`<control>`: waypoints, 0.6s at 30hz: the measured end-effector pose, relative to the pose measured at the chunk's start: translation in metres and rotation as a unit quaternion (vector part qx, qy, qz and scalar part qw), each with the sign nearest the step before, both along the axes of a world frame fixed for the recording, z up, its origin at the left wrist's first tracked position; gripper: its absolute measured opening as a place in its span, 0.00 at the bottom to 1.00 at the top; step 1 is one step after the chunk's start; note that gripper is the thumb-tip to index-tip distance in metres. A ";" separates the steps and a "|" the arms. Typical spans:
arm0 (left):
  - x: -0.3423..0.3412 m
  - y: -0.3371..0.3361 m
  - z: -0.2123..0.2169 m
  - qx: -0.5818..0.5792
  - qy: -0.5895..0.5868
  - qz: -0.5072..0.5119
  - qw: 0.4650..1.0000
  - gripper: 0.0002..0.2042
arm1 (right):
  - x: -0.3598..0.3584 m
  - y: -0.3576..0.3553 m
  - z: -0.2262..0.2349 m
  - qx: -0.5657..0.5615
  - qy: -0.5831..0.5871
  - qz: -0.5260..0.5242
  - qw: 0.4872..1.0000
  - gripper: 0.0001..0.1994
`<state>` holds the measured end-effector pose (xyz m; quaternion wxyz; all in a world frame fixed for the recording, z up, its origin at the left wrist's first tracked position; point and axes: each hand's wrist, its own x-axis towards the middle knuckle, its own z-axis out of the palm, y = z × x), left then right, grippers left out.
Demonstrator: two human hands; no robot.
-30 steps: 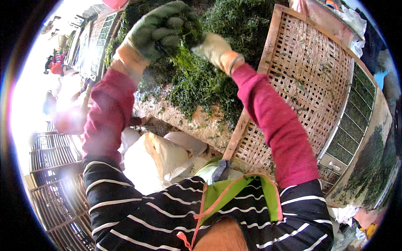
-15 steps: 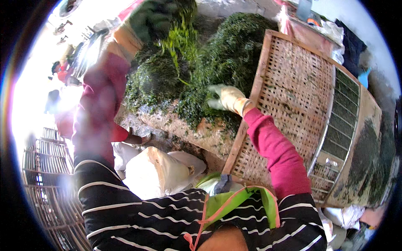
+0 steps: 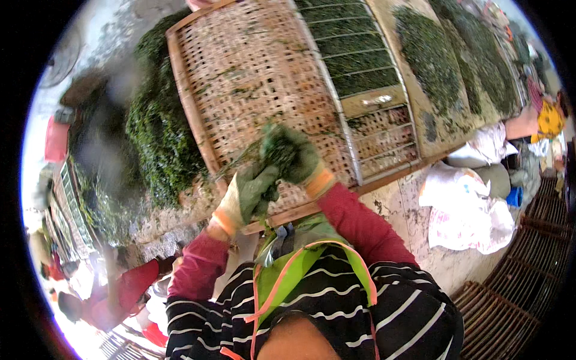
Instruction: The person picks through a pile of green leaves on a table by hand and places them into different sections of a wooden tray.
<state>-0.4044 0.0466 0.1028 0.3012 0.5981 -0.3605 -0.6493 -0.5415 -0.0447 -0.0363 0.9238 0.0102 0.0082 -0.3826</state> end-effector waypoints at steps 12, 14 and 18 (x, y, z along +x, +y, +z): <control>-0.279 -0.189 -0.057 0.031 0.137 0.003 0.990 0.11 | -0.412 -0.228 0.030 -0.169 0.255 -0.293 0.906 0.19; -0.273 -0.193 -0.118 0.030 0.124 0.027 0.991 0.10 | -0.432 -0.240 0.020 -0.122 0.398 -0.227 0.880 0.20; -0.245 -0.185 -0.156 0.143 0.115 0.071 0.981 0.12 | -0.460 -0.262 0.032 -0.138 0.522 -0.077 0.838 0.21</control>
